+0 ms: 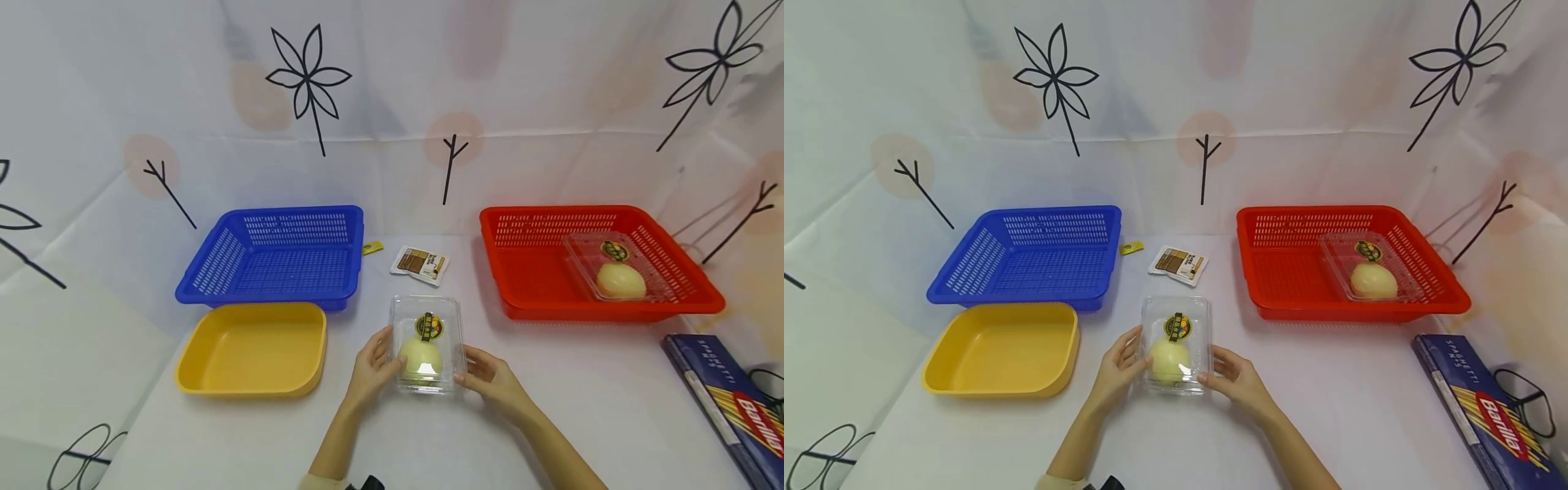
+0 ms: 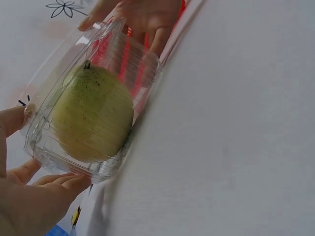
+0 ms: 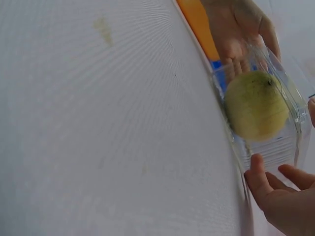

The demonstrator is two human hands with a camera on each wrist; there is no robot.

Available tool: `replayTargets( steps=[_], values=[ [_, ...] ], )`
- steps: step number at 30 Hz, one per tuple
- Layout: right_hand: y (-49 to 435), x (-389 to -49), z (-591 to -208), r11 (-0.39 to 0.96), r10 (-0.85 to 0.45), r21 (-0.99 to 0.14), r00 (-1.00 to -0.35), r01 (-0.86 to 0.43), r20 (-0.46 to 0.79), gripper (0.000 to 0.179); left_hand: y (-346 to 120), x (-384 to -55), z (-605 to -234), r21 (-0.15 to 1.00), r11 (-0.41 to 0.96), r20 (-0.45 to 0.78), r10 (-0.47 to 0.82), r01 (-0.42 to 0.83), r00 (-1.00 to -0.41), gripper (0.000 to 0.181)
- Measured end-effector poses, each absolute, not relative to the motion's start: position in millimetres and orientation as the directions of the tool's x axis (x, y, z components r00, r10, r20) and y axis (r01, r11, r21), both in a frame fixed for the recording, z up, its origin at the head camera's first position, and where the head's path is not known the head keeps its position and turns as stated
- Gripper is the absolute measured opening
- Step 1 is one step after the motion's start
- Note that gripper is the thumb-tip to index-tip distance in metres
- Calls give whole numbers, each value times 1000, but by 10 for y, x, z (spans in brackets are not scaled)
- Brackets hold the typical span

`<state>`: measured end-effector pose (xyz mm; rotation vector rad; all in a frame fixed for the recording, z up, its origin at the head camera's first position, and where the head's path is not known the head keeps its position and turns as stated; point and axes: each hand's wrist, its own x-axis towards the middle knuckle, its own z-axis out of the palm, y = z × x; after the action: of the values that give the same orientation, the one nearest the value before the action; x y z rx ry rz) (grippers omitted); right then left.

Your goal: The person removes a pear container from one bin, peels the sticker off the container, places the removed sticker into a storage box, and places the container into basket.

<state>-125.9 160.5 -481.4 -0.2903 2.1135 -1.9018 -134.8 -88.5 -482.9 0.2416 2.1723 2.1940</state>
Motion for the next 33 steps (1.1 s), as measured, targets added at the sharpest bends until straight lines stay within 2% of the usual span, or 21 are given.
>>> replayTargets(
  steps=[5,12,21,29,33],
  values=[
    [1611,-1278,-4793,136,-337,-990,-937,48,-92,65,-834,-1498,-4789,995,19,99,107,102,-989,65],
    [1622,-1303,-4776,118,-362,-993,-930,24,-66,69,-741,-1656,-4668,987,71,144,35,146,-989,55],
    [1625,-1370,-4737,150,-385,-989,-921,-9,-50,70,-670,-1607,-4338,983,88,156,46,160,-987,48],
    [1576,-1491,-4608,226,-301,-972,-954,-61,-11,67,-653,-1624,-4319,985,73,154,50,157,-987,47],
    [1569,-1580,-4552,250,-299,-964,-954,-90,11,67,-652,-1622,-4332,987,63,142,44,145,-989,46]
  ],
)
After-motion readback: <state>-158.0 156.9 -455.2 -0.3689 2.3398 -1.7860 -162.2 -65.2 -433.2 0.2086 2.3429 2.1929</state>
